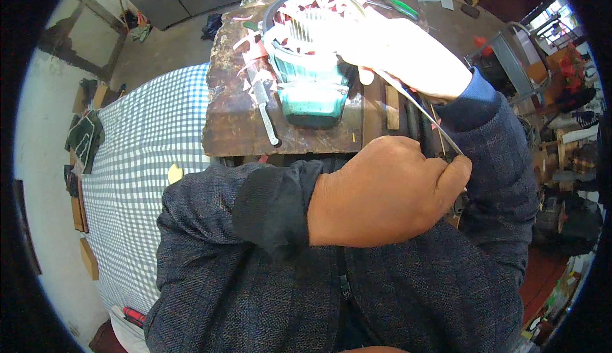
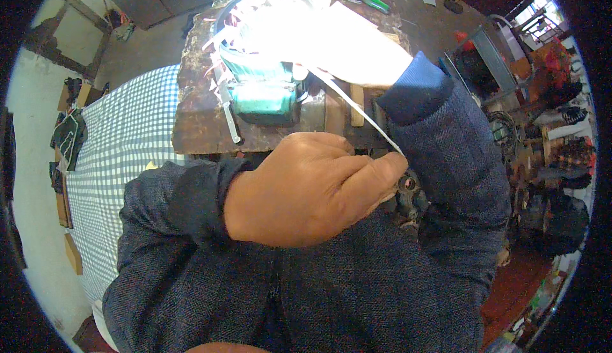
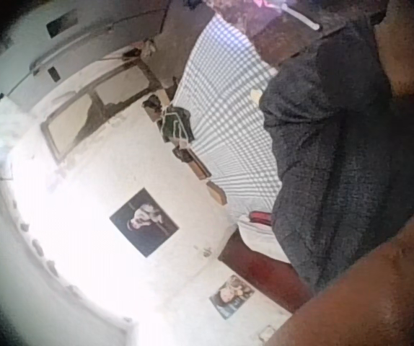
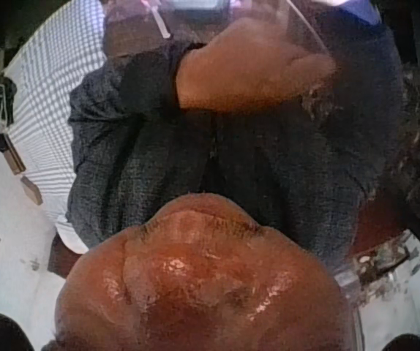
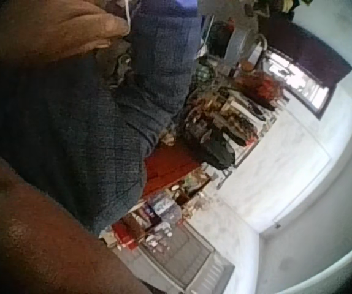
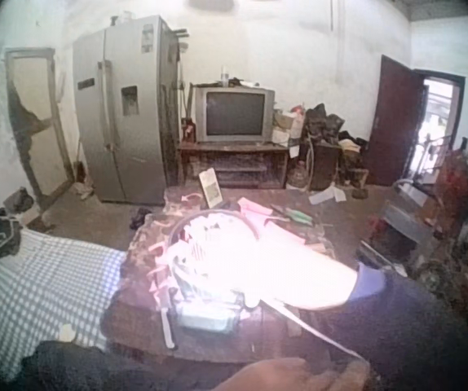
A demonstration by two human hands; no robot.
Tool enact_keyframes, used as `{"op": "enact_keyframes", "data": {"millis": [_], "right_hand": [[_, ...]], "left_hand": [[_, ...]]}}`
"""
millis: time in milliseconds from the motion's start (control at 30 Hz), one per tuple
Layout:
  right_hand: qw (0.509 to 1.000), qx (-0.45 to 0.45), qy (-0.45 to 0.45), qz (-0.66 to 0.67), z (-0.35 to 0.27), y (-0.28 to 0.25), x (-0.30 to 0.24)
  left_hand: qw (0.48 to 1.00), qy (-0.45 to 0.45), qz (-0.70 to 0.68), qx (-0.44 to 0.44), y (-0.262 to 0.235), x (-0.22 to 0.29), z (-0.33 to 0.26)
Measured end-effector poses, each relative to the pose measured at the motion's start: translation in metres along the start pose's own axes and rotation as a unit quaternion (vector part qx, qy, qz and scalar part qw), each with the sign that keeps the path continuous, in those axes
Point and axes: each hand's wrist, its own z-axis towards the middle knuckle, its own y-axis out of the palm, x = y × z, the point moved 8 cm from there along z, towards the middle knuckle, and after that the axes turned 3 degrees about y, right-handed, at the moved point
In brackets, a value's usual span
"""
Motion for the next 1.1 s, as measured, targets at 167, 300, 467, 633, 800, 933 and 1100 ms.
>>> {"op": "enact_keyframes", "data": {"millis": [167, 300, 467, 633, 800, 933, 1100], "right_hand": [[0.966, 0.027, -0.022, -0.257, -0.007, -0.002, -0.020], [0.967, 0.026, 0.041, -0.248, -0.011, -0.006, -0.026], [0.932, 0.052, -0.038, -0.358, -0.008, -0.003, -0.047], [0.933, 0.030, -0.110, -0.341, 0.034, 0.008, -0.023], [0.941, 0.006, -0.050, -0.335, 0.066, 0.010, 0.003], [0.946, 0.007, -0.009, -0.325, 0.084, 0.008, 0.005], [0.949, 0.013, 0.045, -0.312, 0.105, -0.008, 0.010]], "left_hand": [[1.000, 0.014, -0.019, 0.006, 0.004, 0.001, 0.001], [0.999, 0.018, -0.023, 0.026, 0.001, 0.004, 0.001], [0.999, 0.025, -0.038, 0.026, 0.003, 0.004, 0.002], [0.997, 0.041, -0.028, 0.052, -0.003, 0.009, 0.010], [0.995, 0.045, -0.046, 0.075, -0.019, 0.013, 0.011], [0.998, 0.033, 0.047, -0.025, -0.051, -0.002, 0.003], [0.876, -0.039, 0.134, 0.461, -0.207, -0.079, -0.069]]}}
